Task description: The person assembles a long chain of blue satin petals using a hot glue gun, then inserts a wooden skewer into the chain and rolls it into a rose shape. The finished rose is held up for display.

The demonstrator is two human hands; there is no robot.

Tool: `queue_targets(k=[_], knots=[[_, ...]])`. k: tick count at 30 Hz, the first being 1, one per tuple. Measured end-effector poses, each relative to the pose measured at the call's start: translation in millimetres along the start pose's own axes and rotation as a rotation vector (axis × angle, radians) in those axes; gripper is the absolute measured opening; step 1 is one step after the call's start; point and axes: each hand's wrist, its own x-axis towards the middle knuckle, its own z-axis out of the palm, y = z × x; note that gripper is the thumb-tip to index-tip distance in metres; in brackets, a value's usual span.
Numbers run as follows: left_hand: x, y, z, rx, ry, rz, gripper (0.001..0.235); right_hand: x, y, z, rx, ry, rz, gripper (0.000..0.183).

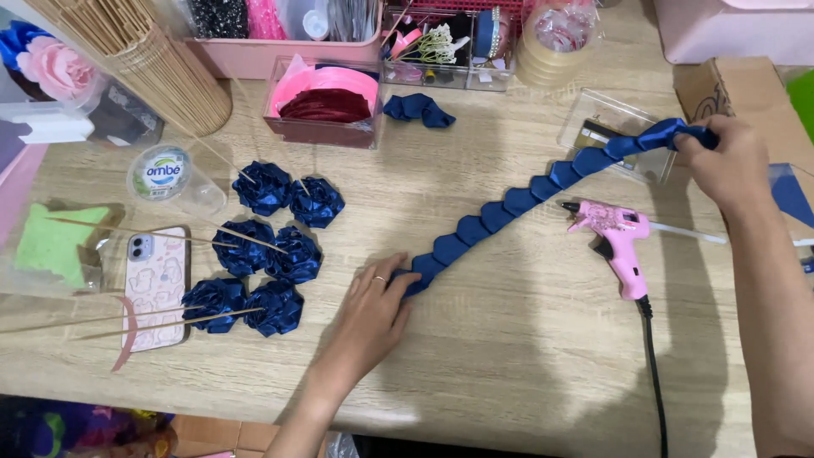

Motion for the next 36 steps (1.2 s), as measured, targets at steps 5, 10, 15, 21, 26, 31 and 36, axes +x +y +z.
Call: queue_targets(k=[5,10,15,21,26,31,36], knots=[[-3,9,12,0.076,0.021,0.059,0.051,-35,-38,-12,-0.010,0.156,-0.247,0.046],[-23,5,7,0.037,0.020,-0.042,0.057,-117,-122,-47,-0.140,-0.247,0.101,0.030],[-38,-2,10,0.077,0.300,-0.417,0.047,-161,-139,-44,-0.157,-0.442,0.350,0.042],[-25,-8,25,0.000,0.348,-0.295,0.013,-170,-92,2,0.003,-0.280,0.385,0.046],[-16,-1,10,-0.427,0.274,-0.361,0.013,-181,-48,14,0.474,-0.167,0.421,0.035],[-23,4,-6,-0.633,0.273,-0.358,0.023,-203,-108,8,1.096,-0.324,0.186,0.031],[-33,-6,-6,-0.194,0.433,-0.092,0.009,-228,-165,25,1.614,-0.573,0.314,0.048]])
